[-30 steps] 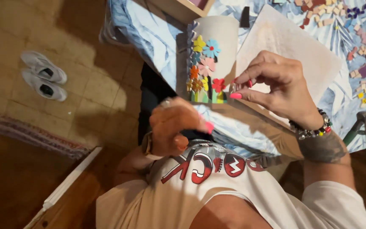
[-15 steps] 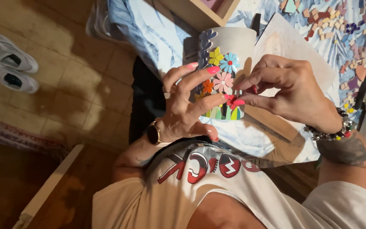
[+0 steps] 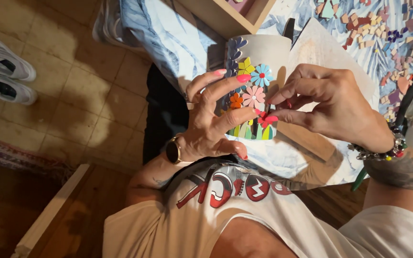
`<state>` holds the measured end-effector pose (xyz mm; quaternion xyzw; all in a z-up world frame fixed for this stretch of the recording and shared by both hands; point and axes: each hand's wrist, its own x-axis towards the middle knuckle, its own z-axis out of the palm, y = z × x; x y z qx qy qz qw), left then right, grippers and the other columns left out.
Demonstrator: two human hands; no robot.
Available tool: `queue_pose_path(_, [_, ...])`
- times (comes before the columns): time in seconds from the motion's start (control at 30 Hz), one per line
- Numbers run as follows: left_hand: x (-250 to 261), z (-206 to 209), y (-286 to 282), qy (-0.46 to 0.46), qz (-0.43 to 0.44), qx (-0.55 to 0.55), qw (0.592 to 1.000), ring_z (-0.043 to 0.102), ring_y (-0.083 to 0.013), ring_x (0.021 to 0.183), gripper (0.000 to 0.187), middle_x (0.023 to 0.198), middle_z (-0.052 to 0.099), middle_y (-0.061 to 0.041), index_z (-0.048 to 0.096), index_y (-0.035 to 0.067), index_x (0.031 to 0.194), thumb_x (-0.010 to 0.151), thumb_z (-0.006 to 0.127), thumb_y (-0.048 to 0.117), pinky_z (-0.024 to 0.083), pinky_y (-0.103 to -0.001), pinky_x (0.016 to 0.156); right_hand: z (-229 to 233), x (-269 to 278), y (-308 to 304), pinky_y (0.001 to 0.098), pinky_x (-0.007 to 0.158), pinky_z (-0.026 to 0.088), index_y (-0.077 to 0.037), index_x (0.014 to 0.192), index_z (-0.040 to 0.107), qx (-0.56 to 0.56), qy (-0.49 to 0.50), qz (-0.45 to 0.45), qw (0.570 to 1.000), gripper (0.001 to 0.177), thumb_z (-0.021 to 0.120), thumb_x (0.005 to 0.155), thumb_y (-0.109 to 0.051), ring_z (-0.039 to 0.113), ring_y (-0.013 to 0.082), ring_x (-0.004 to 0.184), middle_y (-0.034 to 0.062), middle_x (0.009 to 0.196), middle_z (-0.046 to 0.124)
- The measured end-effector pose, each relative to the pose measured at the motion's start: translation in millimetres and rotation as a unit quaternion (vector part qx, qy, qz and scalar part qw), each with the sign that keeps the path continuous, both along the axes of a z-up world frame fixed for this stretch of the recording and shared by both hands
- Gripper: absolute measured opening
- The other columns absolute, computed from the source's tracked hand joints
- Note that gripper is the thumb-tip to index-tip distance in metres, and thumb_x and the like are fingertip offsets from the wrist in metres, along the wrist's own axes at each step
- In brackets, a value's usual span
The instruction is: Decorating a cylindrical container by gluing small flower shapes and cutting mosaic pieces with pliers.
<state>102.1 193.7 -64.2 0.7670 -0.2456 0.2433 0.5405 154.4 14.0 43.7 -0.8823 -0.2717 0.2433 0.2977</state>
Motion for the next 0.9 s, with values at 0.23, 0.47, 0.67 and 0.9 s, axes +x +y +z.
queue_pose_path(0.23, [-0.2,-0.6,-3.6,0.005,0.009,-0.019,1.0,0.033,-0.0285,0.111,0.062,0.117,0.041,-0.012,0.062,0.017,0.091,0.081,0.02,0.06,0.033,-0.041,0.096,1.0,-0.1,0.4,0.0204,0.061,0.055,-0.004,0.085,0.063,0.006,0.0,0.002,1.0,0.022,0.07,0.066,-0.011,0.059,0.0121,0.063,0.0067,0.075,0.056])
queue_pose_path(0.47, [0.2,1.3,-2.9,0.01,-0.008,-0.016,1.0,0.031,-0.0291,0.111,0.061,0.118,0.04,-0.014,0.062,0.016,0.09,0.08,0.021,0.06,0.033,-0.042,0.097,0.1,0.2,-4.0,0.0206,0.06,0.054,-0.004,0.088,0.063,0.016,-0.004,0.018,1.0,0.024,0.07,0.066,-0.013,0.059,0.0129,0.062,0.007,0.076,0.054])
queue_pose_path(0.67, [1.6,3.8,-2.8,0.013,-0.016,-0.005,1.0,0.031,-0.0281,0.111,0.06,0.118,0.04,-0.013,0.062,0.016,0.091,0.08,0.023,0.06,0.034,-0.042,0.097,-1.6,-3.0,-11.8,0.0239,0.067,0.05,-0.004,0.096,0.061,0.039,-0.008,0.044,0.998,0.024,0.06,0.072,-0.003,0.058,0.0146,0.07,0.008,0.088,0.059])
queue_pose_path(0.9, [3.5,5.7,-6.3,0.003,0.017,0.018,1.0,0.035,-0.0288,0.107,0.061,0.114,0.043,-0.012,0.062,0.018,0.088,0.08,0.019,0.06,0.036,-0.041,0.093,-11.5,-9.6,-20.7,0.0235,0.062,0.046,-0.003,0.1,0.06,0.066,-0.09,0.073,0.991,0.022,0.058,0.078,-0.005,0.054,0.0165,0.068,0.0098,0.082,0.052])
